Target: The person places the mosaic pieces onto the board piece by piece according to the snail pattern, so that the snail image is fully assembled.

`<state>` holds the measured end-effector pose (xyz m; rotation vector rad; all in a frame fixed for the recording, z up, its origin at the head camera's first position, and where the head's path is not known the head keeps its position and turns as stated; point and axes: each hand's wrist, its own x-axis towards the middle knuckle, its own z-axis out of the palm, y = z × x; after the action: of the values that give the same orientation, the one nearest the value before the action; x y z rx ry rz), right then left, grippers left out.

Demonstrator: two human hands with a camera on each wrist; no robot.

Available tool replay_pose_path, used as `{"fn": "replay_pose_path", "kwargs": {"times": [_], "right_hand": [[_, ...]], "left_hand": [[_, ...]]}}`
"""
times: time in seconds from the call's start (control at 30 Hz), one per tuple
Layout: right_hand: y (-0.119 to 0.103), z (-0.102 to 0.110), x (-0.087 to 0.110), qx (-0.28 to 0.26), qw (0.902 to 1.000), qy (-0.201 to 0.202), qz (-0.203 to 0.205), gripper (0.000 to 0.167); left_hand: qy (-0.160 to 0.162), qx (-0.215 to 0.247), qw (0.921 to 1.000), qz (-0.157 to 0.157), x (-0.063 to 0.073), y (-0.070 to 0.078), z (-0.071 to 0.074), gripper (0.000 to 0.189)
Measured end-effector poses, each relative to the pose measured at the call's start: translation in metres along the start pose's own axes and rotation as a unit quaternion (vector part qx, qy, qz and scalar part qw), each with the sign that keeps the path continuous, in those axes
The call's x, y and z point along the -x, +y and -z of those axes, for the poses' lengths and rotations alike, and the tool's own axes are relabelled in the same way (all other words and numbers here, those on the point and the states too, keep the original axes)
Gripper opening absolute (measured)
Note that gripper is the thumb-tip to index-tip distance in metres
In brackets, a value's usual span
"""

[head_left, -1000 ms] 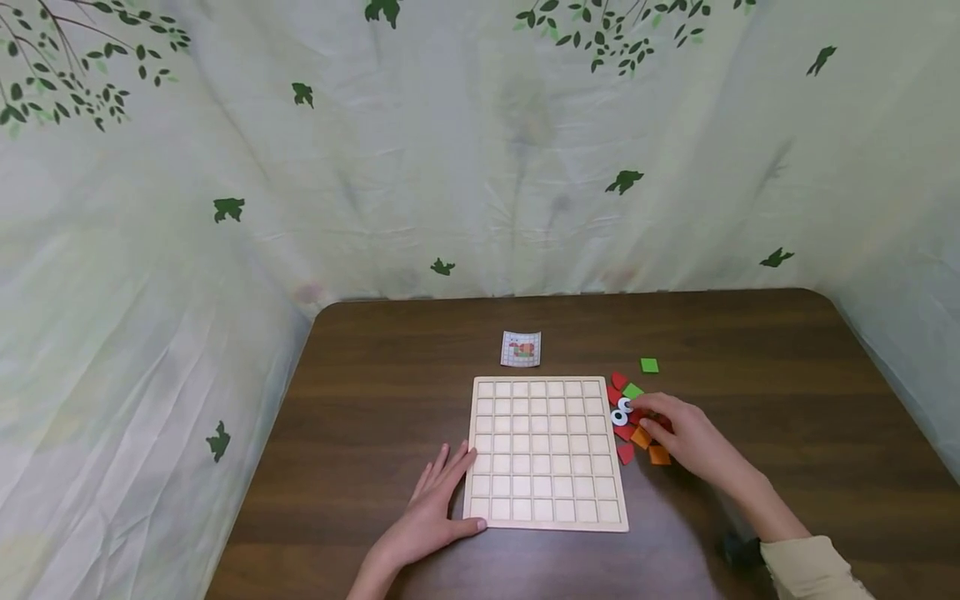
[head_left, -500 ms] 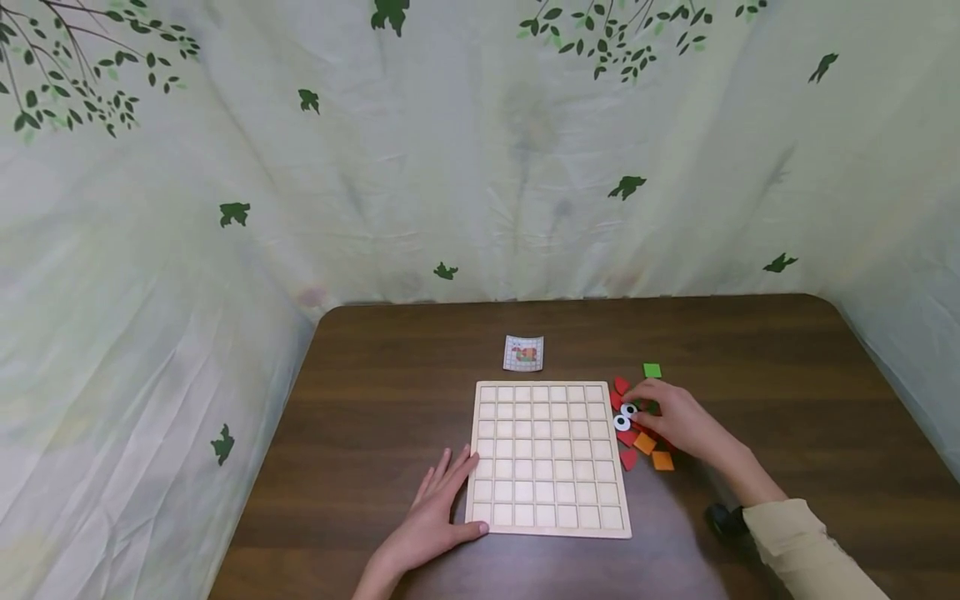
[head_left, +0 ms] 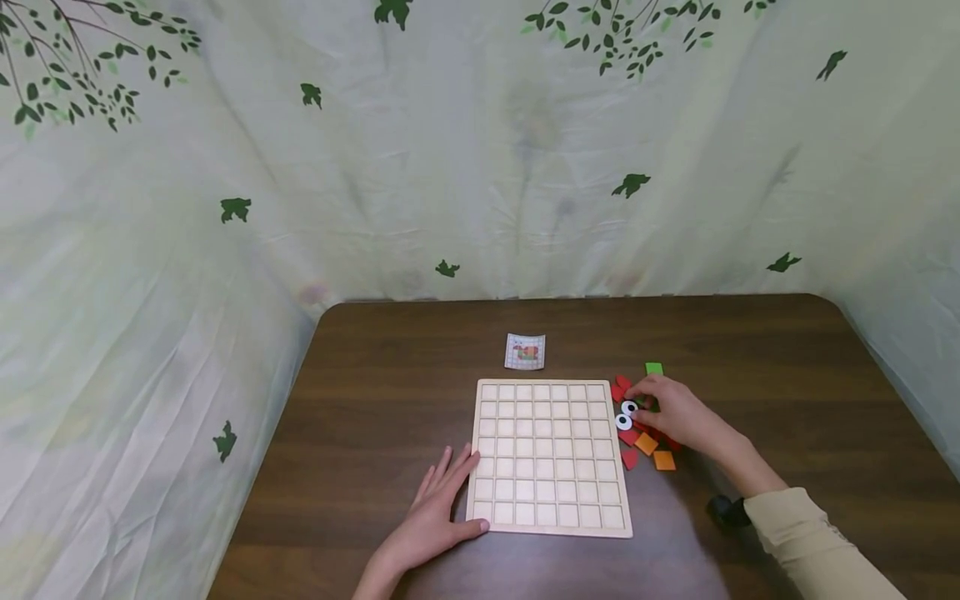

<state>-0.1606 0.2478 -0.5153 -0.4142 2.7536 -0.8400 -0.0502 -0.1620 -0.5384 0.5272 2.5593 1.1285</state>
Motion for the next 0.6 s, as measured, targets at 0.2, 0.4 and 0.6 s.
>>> {"fn": "replay_pose_path", "kwargs": {"times": [0.2, 0.4, 0.6], "right_hand": [[-0.003, -0.001, -0.002, 0.005, 1.0, 0.001, -0.002, 0.019], [-0.007, -0.004, 0.004, 0.001, 0.9995, 0.03, -0.006, 0.021], [-0.016, -0.009, 0.009, -0.035, 0.9983, 0.045, 0.014, 0.017]], "left_hand": [[0.002, 0.002, 1.0, -0.003, -0.001, 0.001, 0.001, 0.089], [0.003, 0.0, 1.0, -0.003, -0.002, 0.0, 0.0, 0.09], [0.004, -0.002, 1.0, 0.002, -0.001, 0.0, -0.001, 0.089]]}}
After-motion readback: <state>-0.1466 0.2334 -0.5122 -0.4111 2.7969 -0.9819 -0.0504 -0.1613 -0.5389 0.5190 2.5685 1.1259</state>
